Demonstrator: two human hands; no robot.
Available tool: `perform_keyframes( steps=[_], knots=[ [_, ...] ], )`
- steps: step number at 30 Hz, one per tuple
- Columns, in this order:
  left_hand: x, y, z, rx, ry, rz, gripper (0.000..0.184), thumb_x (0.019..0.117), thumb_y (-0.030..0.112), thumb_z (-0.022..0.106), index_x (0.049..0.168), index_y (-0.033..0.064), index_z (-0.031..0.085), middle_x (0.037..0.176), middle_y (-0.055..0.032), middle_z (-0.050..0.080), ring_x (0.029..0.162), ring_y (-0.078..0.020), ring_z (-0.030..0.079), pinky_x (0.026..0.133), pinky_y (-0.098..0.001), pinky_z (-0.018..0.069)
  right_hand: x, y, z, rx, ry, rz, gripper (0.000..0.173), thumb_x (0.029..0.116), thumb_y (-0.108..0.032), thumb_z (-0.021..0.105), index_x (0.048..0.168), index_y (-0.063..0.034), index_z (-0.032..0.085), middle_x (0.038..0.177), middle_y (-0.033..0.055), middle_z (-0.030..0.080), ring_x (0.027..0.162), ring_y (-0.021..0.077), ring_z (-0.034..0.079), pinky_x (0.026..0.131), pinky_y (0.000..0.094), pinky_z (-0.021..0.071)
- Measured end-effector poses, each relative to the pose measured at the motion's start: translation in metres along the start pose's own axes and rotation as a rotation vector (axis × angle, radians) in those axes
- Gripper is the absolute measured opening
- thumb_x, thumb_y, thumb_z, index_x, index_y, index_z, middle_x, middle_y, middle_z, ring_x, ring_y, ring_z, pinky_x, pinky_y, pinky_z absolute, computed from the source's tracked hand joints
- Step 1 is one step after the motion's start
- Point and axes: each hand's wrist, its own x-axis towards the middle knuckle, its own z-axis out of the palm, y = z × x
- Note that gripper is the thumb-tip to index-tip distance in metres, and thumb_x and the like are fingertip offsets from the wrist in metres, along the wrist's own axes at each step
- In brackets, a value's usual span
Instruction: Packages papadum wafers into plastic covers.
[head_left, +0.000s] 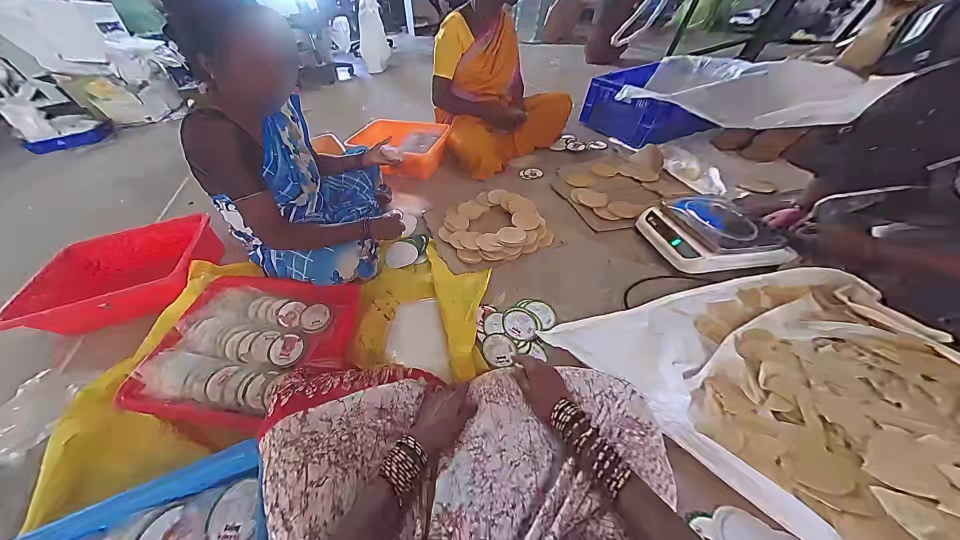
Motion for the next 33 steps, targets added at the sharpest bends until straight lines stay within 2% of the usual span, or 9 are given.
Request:
perform_keyframes(
  steps=[2,7,12,14,19,22,26,30,33],
  knots=[
    [-0.002,0.010,-0.004,0.008,-0.098,-0.064,0.045,0.1091,0.035,0.038,0.136,0.0079,0.062,0.133,-0.0171,0.065,0.128,-0.0343,0.059,0.110,-0.0580,0.0419,0.001,-0.004,0.002,-0.035,-0.058,0.053,0.035,0.1070,-0.025,0.048,0.129,-0.0065,0.067,0.123,0.0198,0.070,0.119,0.0371,0.065,0.103,0.0569,0.0477],
    [0.009,0.014,0.001,-0.060,-0.161,-0.053,0.053,0.1111,0.041,0.033,0.126,0.0014,0.064,0.121,-0.0224,0.068,0.122,-0.0374,0.062,0.107,-0.0568,0.0443,0.018,-0.004,0.012,-0.027,0.017,0.081,0.037,0.1060,-0.026,0.052,0.131,-0.0025,0.065,0.131,0.0215,0.064,0.127,0.0370,0.060,0.108,0.0527,0.0463],
    [0.016,0.008,0.002,-0.117,-0.156,-0.026,0.047,0.1095,0.038,0.038,0.120,0.0012,0.066,0.111,-0.0228,0.070,0.111,-0.0392,0.066,0.098,-0.0609,0.0482,0.047,-0.007,0.019,-0.191,-0.029,0.089,0.067,0.1036,-0.036,0.056,0.156,-0.0005,0.038,0.165,0.0237,0.029,0.151,0.0425,0.030,0.118,0.0594,0.0315],
    [0.015,0.005,0.004,-0.151,-0.123,-0.004,0.046,0.1091,0.039,0.040,0.122,0.0022,0.064,0.109,-0.0222,0.070,0.109,-0.0386,0.067,0.097,-0.0606,0.0490,0.061,-0.006,0.024,-0.204,-0.063,0.070,0.072,0.1033,-0.037,0.058,0.160,-0.0015,0.031,0.167,0.0225,0.024,0.154,0.0415,0.023,0.121,0.0607,0.0252],
    [0.014,0.001,0.006,-0.227,-0.056,0.012,0.043,0.1081,0.036,0.045,0.134,0.0065,0.061,0.112,-0.0215,0.071,0.110,-0.0379,0.067,0.100,-0.0600,0.0492,0.083,-0.008,0.034,-0.280,-0.059,0.071,0.079,0.0977,-0.033,0.068,0.160,-0.0021,0.030,0.159,0.0253,0.037,0.144,0.0471,0.037,0.109,0.0643,0.0374],
    [0.015,0.003,0.006,-0.225,-0.050,0.011,0.043,0.1078,0.037,0.046,0.131,0.0052,0.064,0.112,-0.0212,0.071,0.111,-0.0373,0.067,0.100,-0.0595,0.0488,0.087,-0.007,0.027,-0.244,-0.049,0.109,0.074,0.0935,-0.033,0.073,0.153,-0.0012,0.043,0.152,0.0250,0.045,0.139,0.0457,0.043,0.106,0.0630,0.0411],
    [0.015,0.004,0.008,-0.259,0.010,0.014,0.040,0.1081,0.033,0.046,0.128,0.0038,0.065,0.116,-0.0197,0.070,0.114,-0.0343,0.066,0.103,-0.0559,0.0485,0.079,-0.008,0.021,-0.013,-0.026,0.196,0.057,0.0946,-0.021,0.070,0.145,-0.0018,0.052,0.140,0.0254,0.057,0.132,0.0433,0.054,0.107,0.0596,0.0436],
    [0.013,-0.003,-0.005,-0.433,0.248,-0.044,0.034,0.1064,0.022,0.052,0.129,0.0007,0.066,0.123,-0.0196,0.069,0.116,-0.0313,0.066,0.105,-0.0484,0.0496,0.061,-0.009,0.005,0.252,0.100,0.225,0.045,0.0960,-0.025,0.071,0.134,-0.0038,0.061,0.126,0.0268,0.066,0.121,0.0442,0.062,0.103,0.0624,0.0459],
    [0.025,-0.023,-0.029,-0.299,0.361,-0.114,0.035,0.1029,0.020,0.058,0.132,0.0024,0.064,0.135,-0.0192,0.063,0.132,-0.0359,0.054,0.114,-0.0504,0.0405,0.045,0.001,0.012,0.531,0.316,0.149,0.043,0.0907,-0.019,0.077,0.125,0.0026,0.066,0.119,0.0280,0.068,0.116,0.0414,0.065,0.103,0.0608,0.0457]
  ],
)
